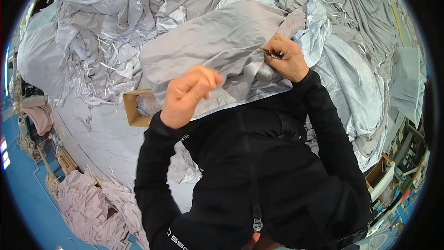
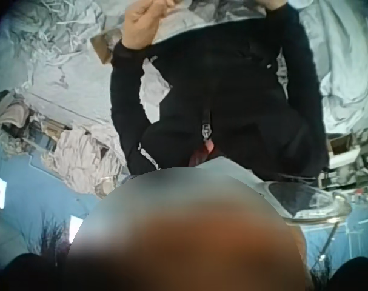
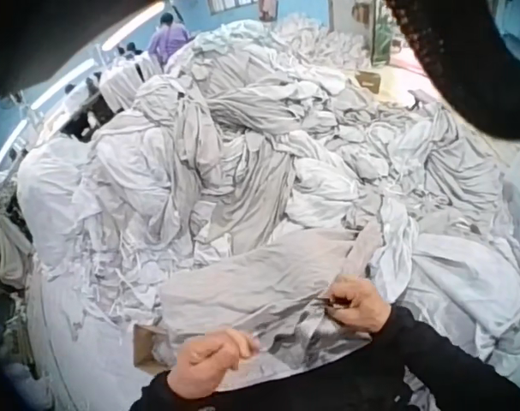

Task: The recorder is inspecting and fixing the corners or seams of pillow covers using hemostats.

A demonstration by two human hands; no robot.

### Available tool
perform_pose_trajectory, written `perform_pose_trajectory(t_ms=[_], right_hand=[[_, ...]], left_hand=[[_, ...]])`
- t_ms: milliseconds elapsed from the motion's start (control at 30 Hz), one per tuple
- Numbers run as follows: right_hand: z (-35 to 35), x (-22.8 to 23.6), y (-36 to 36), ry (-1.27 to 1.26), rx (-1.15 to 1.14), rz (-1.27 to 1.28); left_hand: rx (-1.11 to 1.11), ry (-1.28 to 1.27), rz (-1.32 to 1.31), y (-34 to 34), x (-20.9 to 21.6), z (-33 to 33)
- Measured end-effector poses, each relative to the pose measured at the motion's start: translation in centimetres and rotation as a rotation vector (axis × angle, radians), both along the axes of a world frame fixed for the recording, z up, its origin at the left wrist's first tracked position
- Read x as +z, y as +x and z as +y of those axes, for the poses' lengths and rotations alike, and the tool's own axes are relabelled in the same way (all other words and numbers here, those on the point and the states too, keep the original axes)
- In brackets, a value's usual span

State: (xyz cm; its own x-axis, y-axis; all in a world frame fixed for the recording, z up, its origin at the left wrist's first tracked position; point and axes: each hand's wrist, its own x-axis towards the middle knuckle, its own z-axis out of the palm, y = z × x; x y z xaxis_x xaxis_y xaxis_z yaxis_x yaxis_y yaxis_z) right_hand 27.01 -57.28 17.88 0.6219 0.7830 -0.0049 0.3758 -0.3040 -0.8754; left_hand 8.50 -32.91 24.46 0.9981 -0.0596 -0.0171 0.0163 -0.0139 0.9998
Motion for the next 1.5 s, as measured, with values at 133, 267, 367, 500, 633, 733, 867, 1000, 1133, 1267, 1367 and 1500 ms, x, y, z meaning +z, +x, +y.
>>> perform_pose_trajectory(t_ms=[133,267,367,500,633,733,867,1000,1133,1267,1367,1500], right_hand=[[0.1,-1.0,-0.7,0.228,-0.103,0.142],[-1.2,-0.4,0.4,0.135,-0.076,0.375],[-1.6,-0.8,1.6,0.084,-0.004,0.397],[-2.1,-1.3,2.8,0.006,-0.001,0.118],[-3.0,-2.4,3.7,-0.082,0.015,0.054],[-2.7,-2.7,3.6,-0.042,-0.08,0.06],[-2.6,-3.7,4.3,0.033,-0.151,0.104],[-2.8,-3.1,4.7,0.061,-0.175,0.106],[-2.6,-3.4,4.2,0.073,-0.184,0.148],[-2.3,-3.5,3.7,0.01,-0.184,0.17],[-2.8,-3.5,3.7,0.067,-0.234,0.19],[-3.9,-2.1,4.4,0.128,-0.19,0.123]], left_hand=[[0.207,-0.818,-0.156,4.9,-2.2,-3.5],[0.106,-1.036,0.132,6.6,-1.6,-4.1],[0.286,-0.03,0.127,5.8,-0.7,-2.4],[0.279,0.919,-0.281,4.1,1.5,2.7],[0.222,1.211,-0.237,1.0,-0.3,6.0],[0.212,1.284,-0.175,-0.2,-1.1,6.7],[0.061,1.073,-0.121,-0.3,-0.5,5.4],[-0.209,0.545,0.076,-0.1,0.4,5.5],[-0.006,0.015,-0.045,2.3,-0.4,4.7],[0.12,-0.674,0.103,5.9,-2.2,-0.5],[0.153,-0.606,0.293,6.6,-3.0,-1.4],[0.323,0.703,-0.174,5.1,-3.0,0.3]])
